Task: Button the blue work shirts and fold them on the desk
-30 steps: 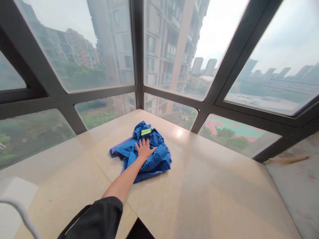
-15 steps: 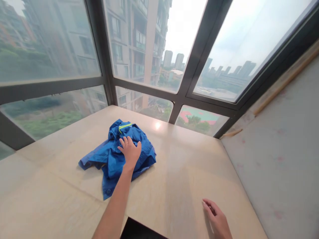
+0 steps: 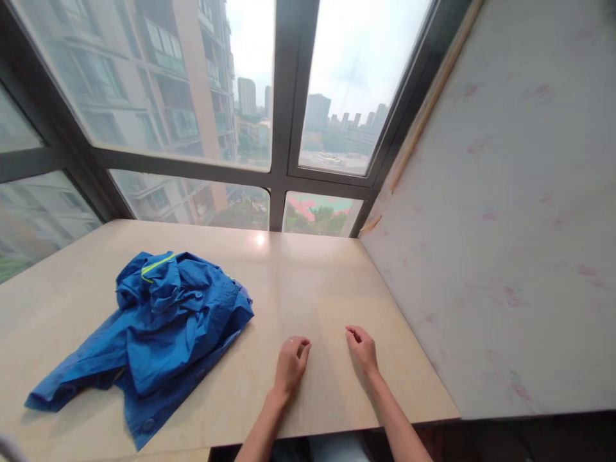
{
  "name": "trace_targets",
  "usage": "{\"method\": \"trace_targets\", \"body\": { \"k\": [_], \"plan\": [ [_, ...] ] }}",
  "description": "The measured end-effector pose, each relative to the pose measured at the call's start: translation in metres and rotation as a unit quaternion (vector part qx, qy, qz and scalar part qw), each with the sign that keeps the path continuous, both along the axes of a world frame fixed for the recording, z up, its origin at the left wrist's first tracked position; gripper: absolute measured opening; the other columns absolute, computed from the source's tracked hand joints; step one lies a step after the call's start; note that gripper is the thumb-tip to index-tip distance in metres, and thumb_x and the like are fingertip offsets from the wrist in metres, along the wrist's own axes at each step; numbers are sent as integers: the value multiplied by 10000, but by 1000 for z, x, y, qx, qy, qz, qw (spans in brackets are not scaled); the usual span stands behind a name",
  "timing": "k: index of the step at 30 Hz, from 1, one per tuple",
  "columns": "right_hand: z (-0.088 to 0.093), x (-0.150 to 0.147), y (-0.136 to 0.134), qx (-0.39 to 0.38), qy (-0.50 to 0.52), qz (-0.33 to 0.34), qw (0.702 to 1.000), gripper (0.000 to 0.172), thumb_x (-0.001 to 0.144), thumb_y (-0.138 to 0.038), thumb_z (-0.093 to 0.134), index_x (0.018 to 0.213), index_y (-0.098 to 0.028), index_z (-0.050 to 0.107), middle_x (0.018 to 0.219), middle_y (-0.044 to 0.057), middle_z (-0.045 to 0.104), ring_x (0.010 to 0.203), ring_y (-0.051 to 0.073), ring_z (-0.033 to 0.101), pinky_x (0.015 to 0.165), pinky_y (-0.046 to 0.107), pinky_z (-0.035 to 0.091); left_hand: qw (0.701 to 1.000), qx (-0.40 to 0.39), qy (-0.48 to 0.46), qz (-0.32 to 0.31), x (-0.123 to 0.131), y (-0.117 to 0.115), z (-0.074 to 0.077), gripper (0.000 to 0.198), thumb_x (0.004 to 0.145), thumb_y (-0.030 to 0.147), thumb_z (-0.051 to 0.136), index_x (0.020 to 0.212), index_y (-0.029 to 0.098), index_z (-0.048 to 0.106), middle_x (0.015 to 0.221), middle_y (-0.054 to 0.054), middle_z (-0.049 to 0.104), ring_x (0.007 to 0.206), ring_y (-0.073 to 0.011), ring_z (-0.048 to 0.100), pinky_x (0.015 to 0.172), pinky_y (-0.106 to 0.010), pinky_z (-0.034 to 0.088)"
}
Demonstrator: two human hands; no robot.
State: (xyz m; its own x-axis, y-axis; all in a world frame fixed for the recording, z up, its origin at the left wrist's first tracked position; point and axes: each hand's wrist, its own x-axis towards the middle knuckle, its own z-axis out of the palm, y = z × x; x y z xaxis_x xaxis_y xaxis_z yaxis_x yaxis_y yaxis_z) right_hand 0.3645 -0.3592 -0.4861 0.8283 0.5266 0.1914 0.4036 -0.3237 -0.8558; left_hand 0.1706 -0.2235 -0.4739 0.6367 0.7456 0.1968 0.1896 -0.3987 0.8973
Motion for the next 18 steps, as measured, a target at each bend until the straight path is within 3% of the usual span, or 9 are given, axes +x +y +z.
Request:
{"method": "trace_targets", "body": {
  "k": [7, 13, 18],
  "plan": [
    [-1, -2, 1, -3, -28, 0, 1000, 340, 813, -410, 520, 867, -159, 743, 916, 123, 749, 825, 241, 684, 777, 365, 539, 999, -38, -5, 19, 1, 7, 7, 272, 901, 407, 420, 741, 220, 535, 696, -11, 619, 660, -184, 588, 654, -294, 460],
    [2, -2, 2, -13, -32, 14, 999, 320, 838, -372, 498, 893, -172, 742, 924, 108, 749, 843, 233, 683, 780, 346, 535, 997, -62, -2, 38, 3, 5, 5, 300, 907, 456, 405, 728, 230, 484, 610, 29, 525, 578, -160, 516, 575, -259, 403],
    [4, -2, 2, -22, -31, 28, 999, 308, 845, -341, 488, 898, -173, 741, 921, 99, 747, 834, 227, 681, 769, 334, 527, 995, -65, -8, 74, 3, 4, 8, 342, 901, 502, 394, 715, 231, 489, 608, 25, 554, 585, -166, 553, 590, -259, 431]
  ]
}}
